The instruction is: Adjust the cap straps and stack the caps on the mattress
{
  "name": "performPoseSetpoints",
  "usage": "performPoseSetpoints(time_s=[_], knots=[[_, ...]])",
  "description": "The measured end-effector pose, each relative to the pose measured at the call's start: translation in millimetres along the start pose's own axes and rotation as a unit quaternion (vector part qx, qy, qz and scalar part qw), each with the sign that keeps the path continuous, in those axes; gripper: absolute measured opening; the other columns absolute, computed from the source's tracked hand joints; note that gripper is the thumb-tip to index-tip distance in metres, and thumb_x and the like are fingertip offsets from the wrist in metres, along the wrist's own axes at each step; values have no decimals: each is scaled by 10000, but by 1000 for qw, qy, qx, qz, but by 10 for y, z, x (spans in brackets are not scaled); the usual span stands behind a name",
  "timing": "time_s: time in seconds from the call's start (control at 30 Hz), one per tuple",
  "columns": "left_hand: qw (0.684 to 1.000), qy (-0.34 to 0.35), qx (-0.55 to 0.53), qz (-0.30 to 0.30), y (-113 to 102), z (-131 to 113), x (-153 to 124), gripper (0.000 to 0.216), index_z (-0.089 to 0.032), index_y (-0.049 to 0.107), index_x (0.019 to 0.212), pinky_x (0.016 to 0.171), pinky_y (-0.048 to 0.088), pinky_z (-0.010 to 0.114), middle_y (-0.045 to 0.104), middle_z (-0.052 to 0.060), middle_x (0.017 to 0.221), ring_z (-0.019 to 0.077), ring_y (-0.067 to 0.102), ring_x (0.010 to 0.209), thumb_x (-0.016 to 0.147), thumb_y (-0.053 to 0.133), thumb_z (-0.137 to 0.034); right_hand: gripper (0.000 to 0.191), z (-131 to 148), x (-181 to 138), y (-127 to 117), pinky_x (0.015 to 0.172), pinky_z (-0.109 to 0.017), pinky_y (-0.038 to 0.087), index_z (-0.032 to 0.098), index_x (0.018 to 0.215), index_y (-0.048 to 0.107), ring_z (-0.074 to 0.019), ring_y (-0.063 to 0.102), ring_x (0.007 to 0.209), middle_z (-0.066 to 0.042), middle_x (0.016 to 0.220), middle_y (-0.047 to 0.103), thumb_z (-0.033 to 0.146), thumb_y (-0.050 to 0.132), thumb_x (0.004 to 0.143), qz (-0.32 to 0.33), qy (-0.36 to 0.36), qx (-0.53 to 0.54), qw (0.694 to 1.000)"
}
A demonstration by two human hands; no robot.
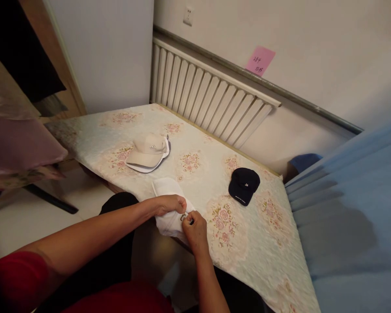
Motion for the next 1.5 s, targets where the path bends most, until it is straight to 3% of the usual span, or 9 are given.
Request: performPoseSetpoints(time_s=[0.3,0.5,0.73,1.17,1.5], knots=[[999,21,35,-22,59,2,-10,158,-158,548,649,528,284,216,495,-49,539,106,412,543,498,532,-112,219,-13,3,20,544,-271,286,250,521,386,-141,385,535,58,505,405,231,519,694,-7,29,-17,999],[997,41,55,-35,58,4,8,153,-149,536,630,552,274,209,482,-52,552,93,396,569,491,524,-86,203,-2,-17,24,572,-271,327,235,567,491,-152,443,574,34,558,505,313,560,741,11,37,2,999],[996,33,79,-22,38,-15,-15,150,-150,547,655,537,285,213,485,-54,550,96,393,552,508,529,-122,102,-13,-58,-112,604,-260,386,216,760,601,-151,504,622,27,678,593,313,571,748,66,43,59,995],[985,35,169,4,37,-45,-36,167,-153,556,691,519,281,212,473,-52,575,94,390,561,529,513,-145,83,-51,-25,-69,576,-255,392,221,722,520,-149,503,607,38,630,542,279,573,695,43,79,103,991],[964,10,264,7,48,-91,-4,184,-159,585,713,474,278,216,502,-35,580,102,406,531,542,519,-146,72,-50,-52,-55,574,-255,379,222,718,537,-144,501,581,48,610,553,272,583,694,36,87,73,993]])
Point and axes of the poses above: each hand's wrist, its own x-axis towards the middle knuckle, its own y-axis out of the palm, z = x × y, the point moved 1 cm from there along x, towards the middle knuckle
